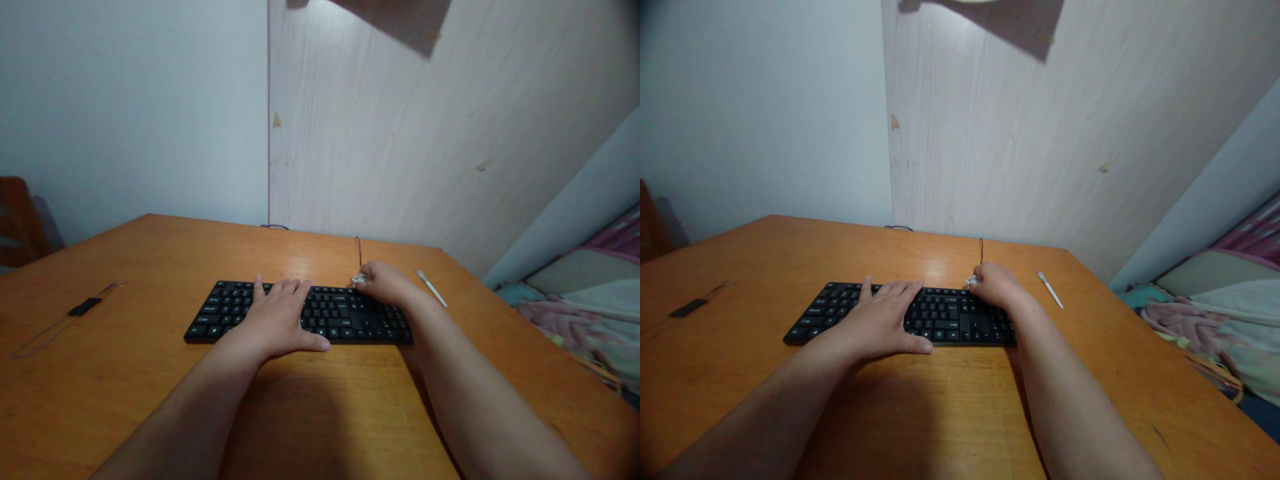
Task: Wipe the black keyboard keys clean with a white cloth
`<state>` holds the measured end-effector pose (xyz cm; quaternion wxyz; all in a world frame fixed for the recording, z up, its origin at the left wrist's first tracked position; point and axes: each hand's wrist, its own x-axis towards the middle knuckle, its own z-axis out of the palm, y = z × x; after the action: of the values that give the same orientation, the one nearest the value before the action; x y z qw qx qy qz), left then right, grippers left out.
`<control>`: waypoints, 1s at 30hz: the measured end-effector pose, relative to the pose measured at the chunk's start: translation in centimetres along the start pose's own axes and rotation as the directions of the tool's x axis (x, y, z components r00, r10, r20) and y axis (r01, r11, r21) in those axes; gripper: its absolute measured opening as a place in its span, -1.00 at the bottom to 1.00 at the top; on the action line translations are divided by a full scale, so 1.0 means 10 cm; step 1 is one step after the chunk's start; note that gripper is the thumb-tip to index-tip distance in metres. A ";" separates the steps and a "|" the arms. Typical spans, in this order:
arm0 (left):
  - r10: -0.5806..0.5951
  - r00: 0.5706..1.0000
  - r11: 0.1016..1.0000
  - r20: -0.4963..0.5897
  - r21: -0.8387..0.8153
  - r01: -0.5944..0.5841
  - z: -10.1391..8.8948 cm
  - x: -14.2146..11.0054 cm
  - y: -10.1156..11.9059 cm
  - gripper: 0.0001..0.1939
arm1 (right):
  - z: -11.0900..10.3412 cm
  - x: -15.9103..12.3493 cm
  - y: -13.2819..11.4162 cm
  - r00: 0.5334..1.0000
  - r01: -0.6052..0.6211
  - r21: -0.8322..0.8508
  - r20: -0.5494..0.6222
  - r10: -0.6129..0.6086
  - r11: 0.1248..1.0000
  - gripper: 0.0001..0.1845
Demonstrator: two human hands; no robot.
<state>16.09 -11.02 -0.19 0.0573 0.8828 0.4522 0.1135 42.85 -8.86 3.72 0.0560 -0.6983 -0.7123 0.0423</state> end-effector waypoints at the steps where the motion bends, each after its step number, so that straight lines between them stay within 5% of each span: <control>1: 0.002 1.000 1.000 0.000 -0.001 -0.002 0.00 0.00 0.00 0.27 | -0.01 0.00 0.02 1.000 -0.019 -0.006 -0.018 0.019 1.000 -0.77; 11: 0.003 1.000 1.000 0.002 -0.001 -0.003 0.00 0.00 0.00 0.27 | -0.08 -0.02 0.14 0.996 0.004 0.046 0.091 -0.009 0.999 -0.86; 30: -0.011 1.000 1.000 0.017 -0.014 0.011 -0.02 0.01 0.00 0.27 | -0.08 -0.01 0.13 0.994 -0.086 -0.022 0.060 0.087 0.996 -0.75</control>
<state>16.12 -11.01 -0.02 0.0681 0.8808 0.4557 0.1090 44.22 -8.90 4.35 0.0254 -0.7274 -0.6832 0.0590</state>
